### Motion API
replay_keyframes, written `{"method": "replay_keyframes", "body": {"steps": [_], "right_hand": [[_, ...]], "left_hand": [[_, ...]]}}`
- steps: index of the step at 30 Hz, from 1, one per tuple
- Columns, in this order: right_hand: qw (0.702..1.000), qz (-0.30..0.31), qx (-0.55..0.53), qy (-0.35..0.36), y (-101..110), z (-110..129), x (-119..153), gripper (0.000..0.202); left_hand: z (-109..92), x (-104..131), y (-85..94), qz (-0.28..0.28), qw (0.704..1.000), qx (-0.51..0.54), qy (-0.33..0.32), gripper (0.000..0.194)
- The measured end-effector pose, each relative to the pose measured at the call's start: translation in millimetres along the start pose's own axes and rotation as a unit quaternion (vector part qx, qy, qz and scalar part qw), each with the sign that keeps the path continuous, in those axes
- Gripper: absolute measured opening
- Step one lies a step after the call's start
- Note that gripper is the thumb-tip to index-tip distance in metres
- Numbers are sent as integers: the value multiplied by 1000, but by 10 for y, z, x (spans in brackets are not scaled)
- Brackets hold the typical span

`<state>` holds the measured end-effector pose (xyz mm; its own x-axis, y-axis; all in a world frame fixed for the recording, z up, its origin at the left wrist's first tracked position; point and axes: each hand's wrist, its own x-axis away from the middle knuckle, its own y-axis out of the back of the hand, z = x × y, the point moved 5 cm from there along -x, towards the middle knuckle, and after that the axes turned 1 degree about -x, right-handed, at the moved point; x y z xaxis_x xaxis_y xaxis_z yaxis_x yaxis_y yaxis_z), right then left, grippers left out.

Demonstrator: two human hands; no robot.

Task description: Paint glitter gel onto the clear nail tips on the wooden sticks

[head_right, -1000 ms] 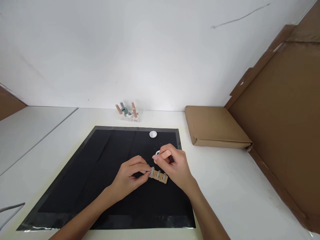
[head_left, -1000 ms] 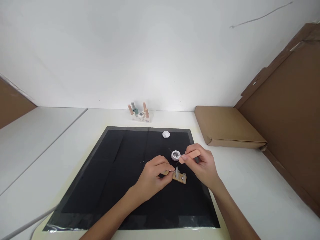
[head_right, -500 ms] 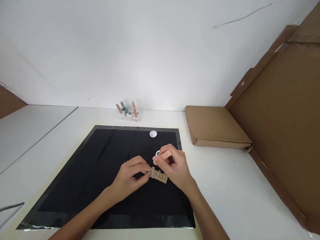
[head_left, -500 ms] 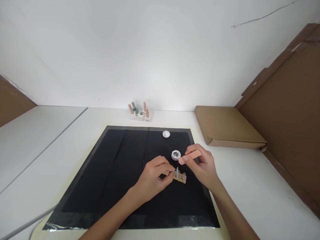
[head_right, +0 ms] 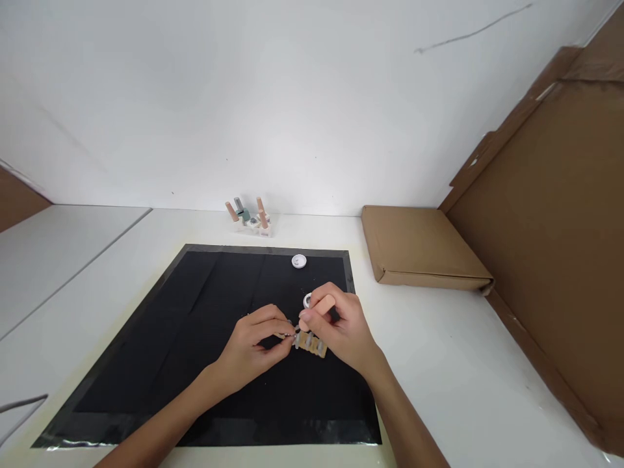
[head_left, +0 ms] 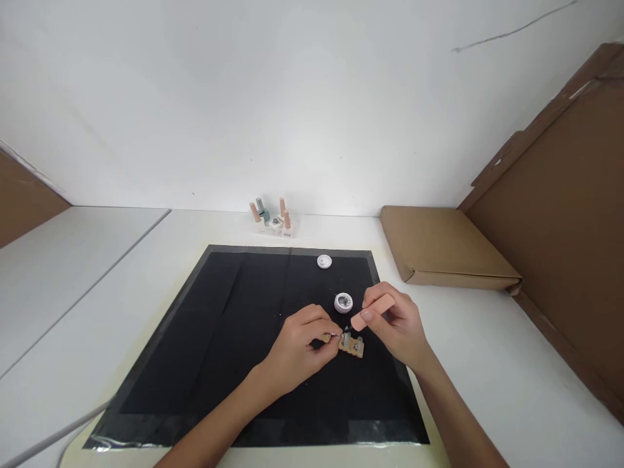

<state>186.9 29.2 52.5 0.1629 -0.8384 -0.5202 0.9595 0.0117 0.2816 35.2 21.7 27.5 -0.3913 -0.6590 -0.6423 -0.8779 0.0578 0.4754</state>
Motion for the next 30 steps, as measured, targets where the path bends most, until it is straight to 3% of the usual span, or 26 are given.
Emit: {"method": "replay_keyframes", "body": {"steps": [3,18,30], "right_hand": [[1000,20,18,-5,-25,4,-10,22],[1000,-12,1,-2,20,-21,-12,27],[1000,3,-10,-5,14,-38,2,30]], "left_hand": [[-4,-3,1,2,1000,9,-5,14],[18,10,-6,3,1000,14,12,13],[37,8,-8,-5,1000,15,14,13]]}}
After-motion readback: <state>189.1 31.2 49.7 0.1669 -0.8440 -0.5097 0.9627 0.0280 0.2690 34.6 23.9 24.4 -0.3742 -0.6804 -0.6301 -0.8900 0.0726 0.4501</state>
